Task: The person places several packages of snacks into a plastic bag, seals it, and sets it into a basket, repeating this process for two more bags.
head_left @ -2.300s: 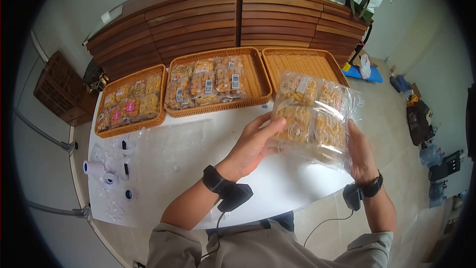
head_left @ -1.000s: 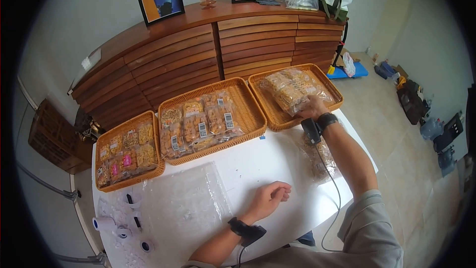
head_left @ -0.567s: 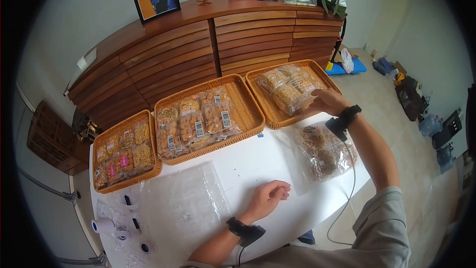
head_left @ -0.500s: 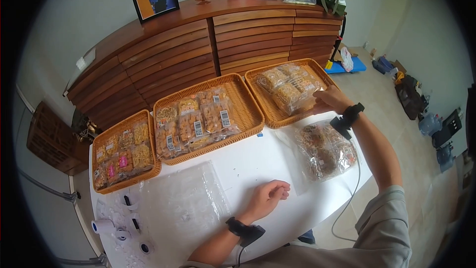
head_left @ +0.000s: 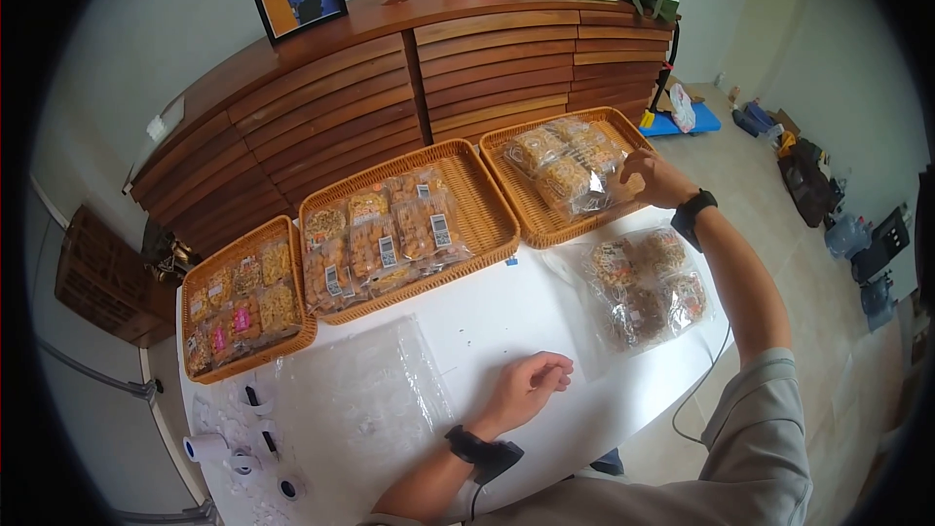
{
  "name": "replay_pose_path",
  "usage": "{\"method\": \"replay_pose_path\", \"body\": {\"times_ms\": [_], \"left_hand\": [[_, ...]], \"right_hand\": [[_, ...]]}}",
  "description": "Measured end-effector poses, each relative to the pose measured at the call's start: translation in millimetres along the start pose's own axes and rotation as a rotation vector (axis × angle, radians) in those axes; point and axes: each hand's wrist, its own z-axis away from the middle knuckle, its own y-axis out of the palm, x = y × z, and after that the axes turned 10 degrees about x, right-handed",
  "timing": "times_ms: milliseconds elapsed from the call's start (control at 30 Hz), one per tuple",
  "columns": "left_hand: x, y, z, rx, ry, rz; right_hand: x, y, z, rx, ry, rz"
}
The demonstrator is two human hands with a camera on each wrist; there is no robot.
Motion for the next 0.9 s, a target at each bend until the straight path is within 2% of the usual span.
{"method": "replay_pose_path", "body": {"times_ms": [100,300,400,500,600,700,767,833,900], "left_hand": [[-1.9,1.2,-0.2,-0.001,-0.011,0.000],[-2.5,0.9,-0.5,-0.005,-0.004,-0.009],[-1.5,0.8,-0.3,-0.005,0.005,-0.006],[-2.7,0.9,-0.2,-0.003,0.008,-0.015],[-3.8,1.0,-0.7,-0.007,0.005,-0.014],[-2.3,1.1,-1.1,-0.008,0.024,-0.013],[-0.6,1.0,-0.5,-0.007,0.024,-0.003],[0.2,1.4,-1.4,-0.007,0.016,0.018],[1.7,1.3,-1.1,-0.002,0.016,0.027]], "right_hand": [[11.8,-9.3,1.8,-0.020,-0.034,0.097],[17.8,-2.3,-1.2,0.083,-0.005,0.236],[18.7,3.5,-0.9,0.144,0.093,0.231],[17.7,1.8,1.6,0.097,-0.023,0.078],[60.7,-5.7,-0.7,-0.067,-0.140,-0.066],[81.7,-3.0,2.2,0.128,-0.097,-0.211],[76.6,-1.2,3.3,0.179,-0.100,-0.209],[64.3,1.1,10.3,0.034,-0.165,-0.194],[66.5,-11.9,28.1,-0.065,-0.047,-0.235]]}}
